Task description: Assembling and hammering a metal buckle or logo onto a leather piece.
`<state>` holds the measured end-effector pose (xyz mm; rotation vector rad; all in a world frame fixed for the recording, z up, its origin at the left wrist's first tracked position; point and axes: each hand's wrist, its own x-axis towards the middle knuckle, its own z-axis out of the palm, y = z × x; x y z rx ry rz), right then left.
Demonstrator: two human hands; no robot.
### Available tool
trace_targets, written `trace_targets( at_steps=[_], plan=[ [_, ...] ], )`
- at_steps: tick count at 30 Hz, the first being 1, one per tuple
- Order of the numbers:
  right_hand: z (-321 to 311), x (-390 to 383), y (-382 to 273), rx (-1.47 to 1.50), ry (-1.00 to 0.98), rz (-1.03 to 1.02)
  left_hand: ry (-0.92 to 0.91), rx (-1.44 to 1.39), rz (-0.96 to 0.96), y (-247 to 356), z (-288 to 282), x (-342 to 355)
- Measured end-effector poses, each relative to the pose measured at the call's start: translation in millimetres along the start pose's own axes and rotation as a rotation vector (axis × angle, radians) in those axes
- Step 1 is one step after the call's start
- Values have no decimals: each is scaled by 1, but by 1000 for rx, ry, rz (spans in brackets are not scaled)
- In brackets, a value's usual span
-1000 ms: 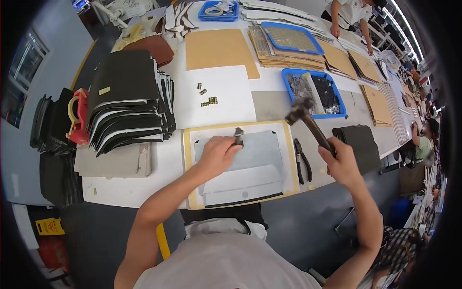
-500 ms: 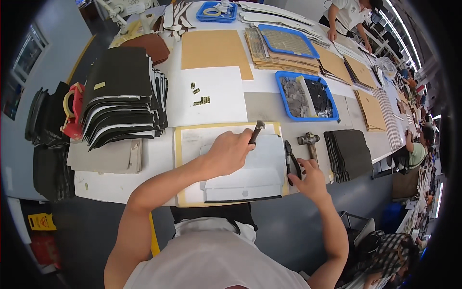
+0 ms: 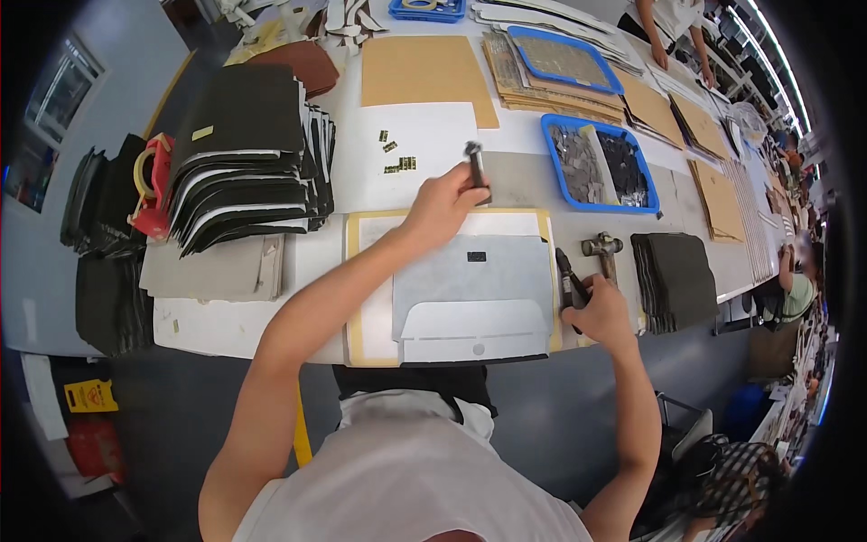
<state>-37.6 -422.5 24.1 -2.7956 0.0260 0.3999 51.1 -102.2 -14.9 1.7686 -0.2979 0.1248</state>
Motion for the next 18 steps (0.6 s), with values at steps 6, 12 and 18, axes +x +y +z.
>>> trace_targets(
  at_steps=[6,12,18],
  plan=[
    [-10,-10,10,974,-247,132,-107,284,-26,-25,34,60],
    [20,-8,-31,-210,256,-382,-159,392,73,-31,41,58],
    [37,32,-71,-388,389,-613,-33,350,163,-24,27,30]
  ],
)
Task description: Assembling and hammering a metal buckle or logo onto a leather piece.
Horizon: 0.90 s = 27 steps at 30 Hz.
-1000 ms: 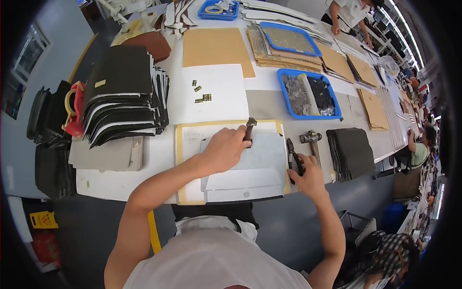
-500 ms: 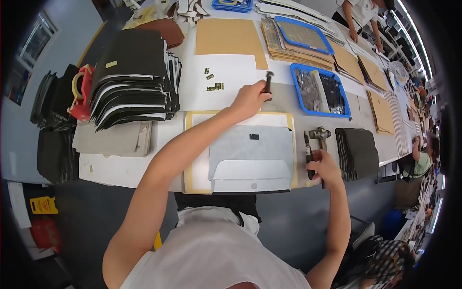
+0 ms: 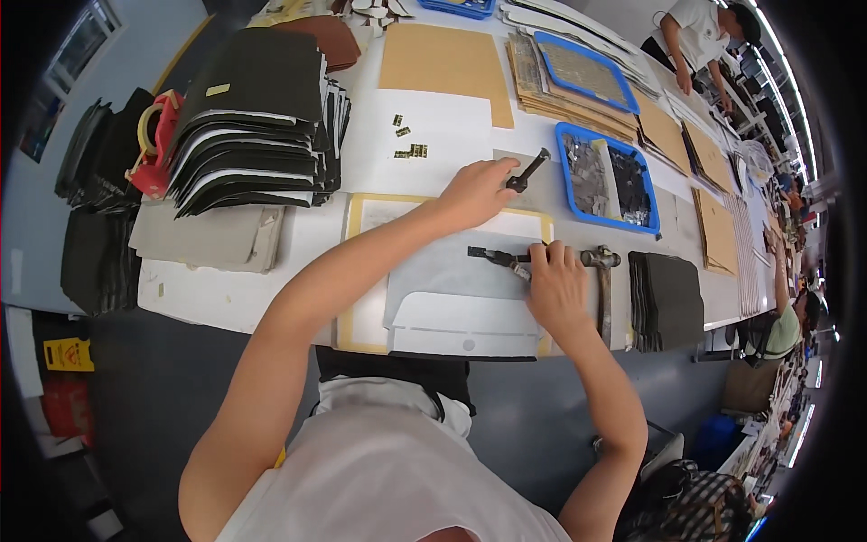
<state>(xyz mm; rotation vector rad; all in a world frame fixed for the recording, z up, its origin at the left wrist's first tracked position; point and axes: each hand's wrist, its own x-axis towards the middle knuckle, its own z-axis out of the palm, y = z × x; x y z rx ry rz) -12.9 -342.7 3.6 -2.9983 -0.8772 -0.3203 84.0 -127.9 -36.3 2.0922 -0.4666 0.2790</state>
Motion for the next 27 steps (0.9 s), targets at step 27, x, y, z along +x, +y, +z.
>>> trace_targets(
  at_steps=[27],
  plan=[
    [-7,18,2,-266,-25,-174,-241,389,151,83,-30,-202]
  ],
)
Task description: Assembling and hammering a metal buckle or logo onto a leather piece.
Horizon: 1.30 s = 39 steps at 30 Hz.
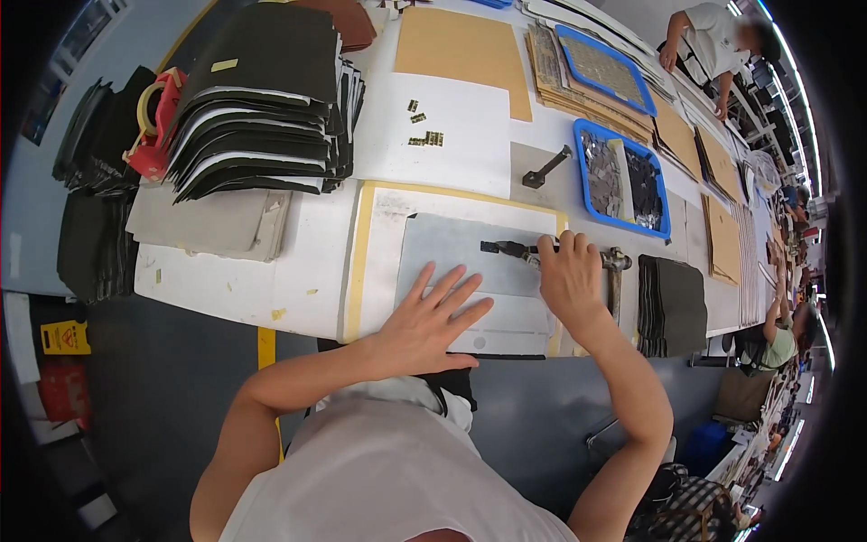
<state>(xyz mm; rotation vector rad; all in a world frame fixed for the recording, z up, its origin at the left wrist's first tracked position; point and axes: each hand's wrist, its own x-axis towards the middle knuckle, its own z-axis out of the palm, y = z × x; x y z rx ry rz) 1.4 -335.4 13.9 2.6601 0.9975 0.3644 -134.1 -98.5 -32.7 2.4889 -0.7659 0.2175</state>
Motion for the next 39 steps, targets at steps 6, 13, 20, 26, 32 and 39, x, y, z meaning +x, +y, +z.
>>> trace_targets(
  at_steps=[6,13,20,26,32,39],
  plan=[
    [4,3,8,55,-89,-30,1,9,1,0,1,0],
    [1,0,0,133,-173,68,-2,3,-22,1,-1,-1],
    [-9,6,-8,152,-57,63,-4,3,-28,1,-1,-1],
    [-4,6,-6,127,-9,-26,3,13,-15,1,0,0],
    [-6,7,-9,84,19,-50,-8,17,-18,1,-1,-1],
    [-10,13,-10,-20,41,-73,-16,8,-28,2,-2,0]
  ],
)
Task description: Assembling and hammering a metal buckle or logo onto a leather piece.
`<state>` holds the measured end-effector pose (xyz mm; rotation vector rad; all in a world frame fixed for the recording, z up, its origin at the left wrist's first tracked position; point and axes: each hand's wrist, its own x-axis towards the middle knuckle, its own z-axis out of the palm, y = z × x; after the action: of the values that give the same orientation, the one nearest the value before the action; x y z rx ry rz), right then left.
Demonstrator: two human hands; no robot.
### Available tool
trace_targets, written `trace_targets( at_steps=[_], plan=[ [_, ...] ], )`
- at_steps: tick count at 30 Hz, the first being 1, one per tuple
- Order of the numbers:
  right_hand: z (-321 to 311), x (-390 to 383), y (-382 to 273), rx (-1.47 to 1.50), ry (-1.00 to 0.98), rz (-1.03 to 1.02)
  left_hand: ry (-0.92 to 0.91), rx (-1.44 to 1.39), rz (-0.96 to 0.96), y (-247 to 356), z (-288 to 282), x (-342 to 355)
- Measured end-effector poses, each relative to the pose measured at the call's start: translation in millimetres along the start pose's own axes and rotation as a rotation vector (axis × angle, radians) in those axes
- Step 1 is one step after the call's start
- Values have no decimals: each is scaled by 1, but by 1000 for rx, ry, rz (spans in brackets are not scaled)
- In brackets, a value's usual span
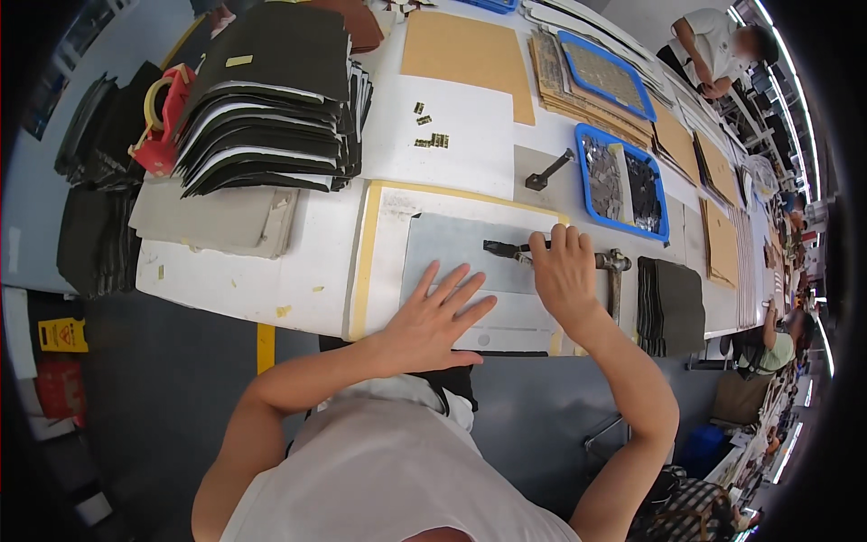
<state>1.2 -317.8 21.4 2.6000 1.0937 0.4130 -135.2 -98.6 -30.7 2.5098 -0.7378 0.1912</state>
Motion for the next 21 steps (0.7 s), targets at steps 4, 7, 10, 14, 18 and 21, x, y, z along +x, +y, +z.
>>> trace_targets(
  at_steps=[4,7,10,14,18,21],
  plan=[
    [5,0,3,-2,-115,-14,-7,12,-2,1,-1,1],
    [7,-4,5,97,-151,28,-6,18,2,1,-2,1],
    [-1,-14,7,295,-172,164,-35,13,5,3,-5,2],
    [-5,-47,19,543,-106,543,-75,54,11,12,-4,-3],
    [-7,-76,28,533,-216,766,-35,-7,-32,19,-14,-8],
    [11,-106,28,461,-95,762,53,98,-14,20,-40,-8]
  ],
)
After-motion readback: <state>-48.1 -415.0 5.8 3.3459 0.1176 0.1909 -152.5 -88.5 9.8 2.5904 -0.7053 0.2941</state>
